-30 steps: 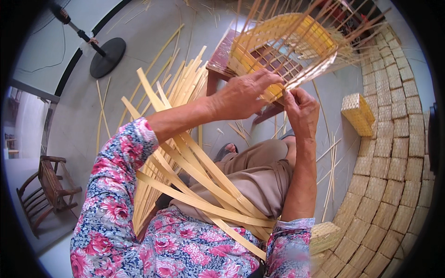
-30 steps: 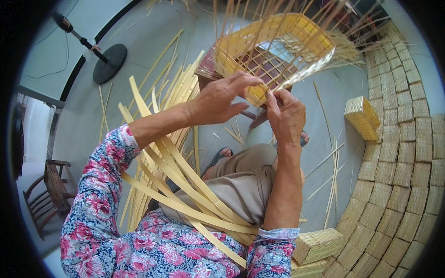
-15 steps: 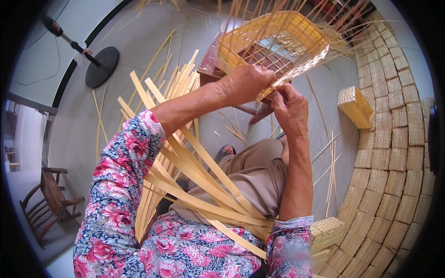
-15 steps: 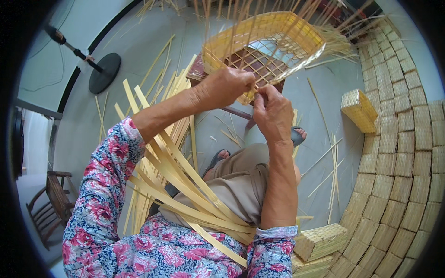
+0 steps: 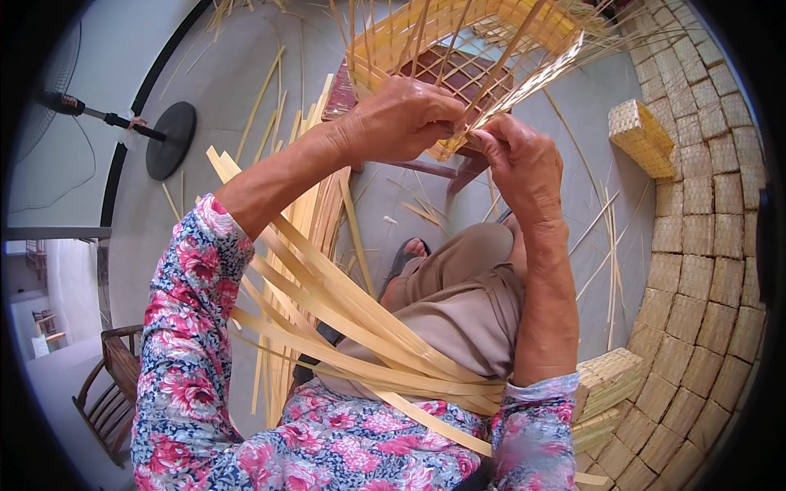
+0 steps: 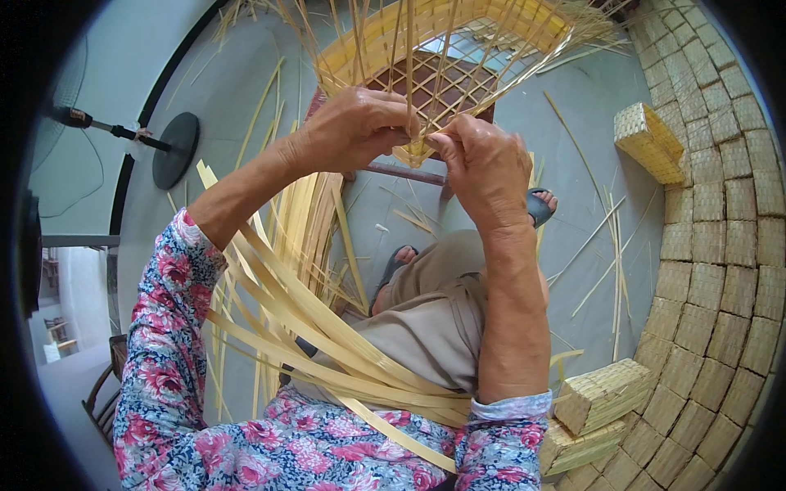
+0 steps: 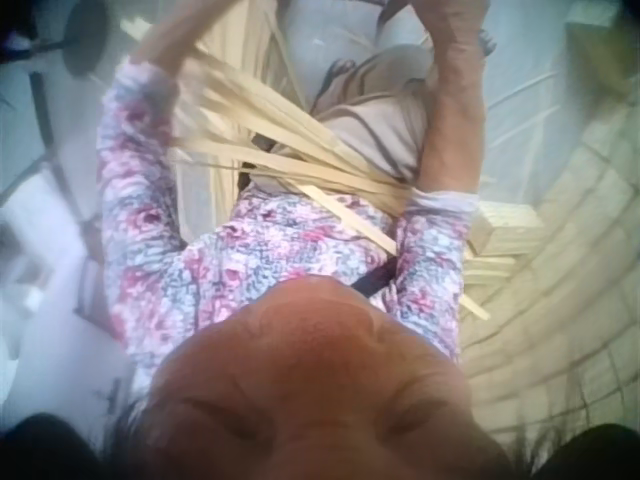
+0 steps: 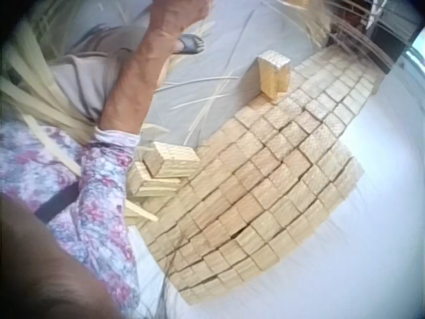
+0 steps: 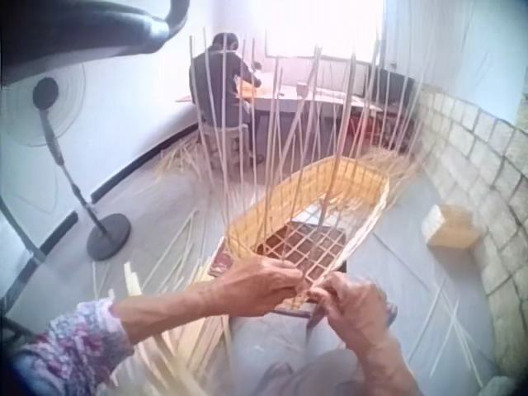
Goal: The person weaves a basket by hand, interlacing thin bamboo strips through a pre-formed frame. They repeatedly pull strips through the structure and tighten the weave to build up the basket walls.
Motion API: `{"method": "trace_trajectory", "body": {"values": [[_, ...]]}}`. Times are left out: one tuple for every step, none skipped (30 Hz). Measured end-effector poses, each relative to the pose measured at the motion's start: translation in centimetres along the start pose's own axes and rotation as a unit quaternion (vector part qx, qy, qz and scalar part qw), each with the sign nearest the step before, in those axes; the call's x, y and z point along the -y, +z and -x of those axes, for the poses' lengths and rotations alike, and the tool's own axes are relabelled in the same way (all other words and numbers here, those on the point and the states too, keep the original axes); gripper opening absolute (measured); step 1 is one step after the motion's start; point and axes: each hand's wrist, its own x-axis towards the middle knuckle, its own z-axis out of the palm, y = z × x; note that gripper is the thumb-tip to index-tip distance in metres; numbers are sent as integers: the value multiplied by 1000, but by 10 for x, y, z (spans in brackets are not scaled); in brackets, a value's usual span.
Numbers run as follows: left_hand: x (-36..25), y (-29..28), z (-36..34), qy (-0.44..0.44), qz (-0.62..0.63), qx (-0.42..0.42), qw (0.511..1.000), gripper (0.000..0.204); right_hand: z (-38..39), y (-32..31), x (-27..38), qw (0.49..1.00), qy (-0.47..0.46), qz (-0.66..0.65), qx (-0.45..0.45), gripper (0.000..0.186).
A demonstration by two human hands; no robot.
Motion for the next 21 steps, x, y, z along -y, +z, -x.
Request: {"method": "trace_trajectory", "body": {"values": [[1,0,1,4,-4,5,1000,8,0,0,-2,1000,-16,10,-1,23],[3,1,3,7,-7,9,1000,9,0,1,-3,999,-32,20,-1,25],[3,2,5,10,-10,14,1000,10,0,1,-5,998,-49,30,0,27],[4,0,6,13,-11,21,1000,11,-2,1,-7,997,-75,31,1,28],[2,-6,6,13,-11,29,999,11,-6,2,-9,994,-102,29,4,28],[2,-10,6,14,-12,37,999,12,-10,3,-10,991,-128,28,6,28],[4,-11,7,26,-1,42,999,11,-12,4,-12,989,-148,16,11,28],[8,-10,7,39,13,43,998,11,-15,4,-15,985,-169,8,17,29],[11,-9,7,52,26,45,997,10,-18,4,-17,981,-190,0,23,29],[12,-11,7,51,21,45,997,10,-23,4,-18,979,-201,-7,30,29],[13,-13,7,50,18,46,998,9,-27,4,-18,977,-210,-14,38,28],[14,-15,6,49,15,47,998,9,-30,3,-18,975,-218,-21,46,28],[13,-17,6,28,23,52,998,10,-32,2,-17,975,-218,-21,49,28],[11,-20,7,6,29,56,998,12,-34,1,-15,974,-219,-23,52,28],[11,-21,8,-16,35,60,997,14,-36,1,-13,973,-221,-25,56,28],[14,-18,9,-17,79,37,996,19,-35,0,-10,973,-227,-22,48,27],[17,-17,8,1,71,34,997,20,-37,0,-9,972,-226,-31,53,27],[18,-18,7,19,62,30,997,21,-38,1,-9,972,-225,-40,58,27],[20,-19,7,37,53,26,998,21,-39,2,-8,971,-224,-49,63,27],[20,-20,4,43,52,30,997,22,-43,2,-7,969,-231,-55,65,26],[20,-24,1,23,62,50,997,23,-48,3,-6,967,-237,-61,67,26]]}}
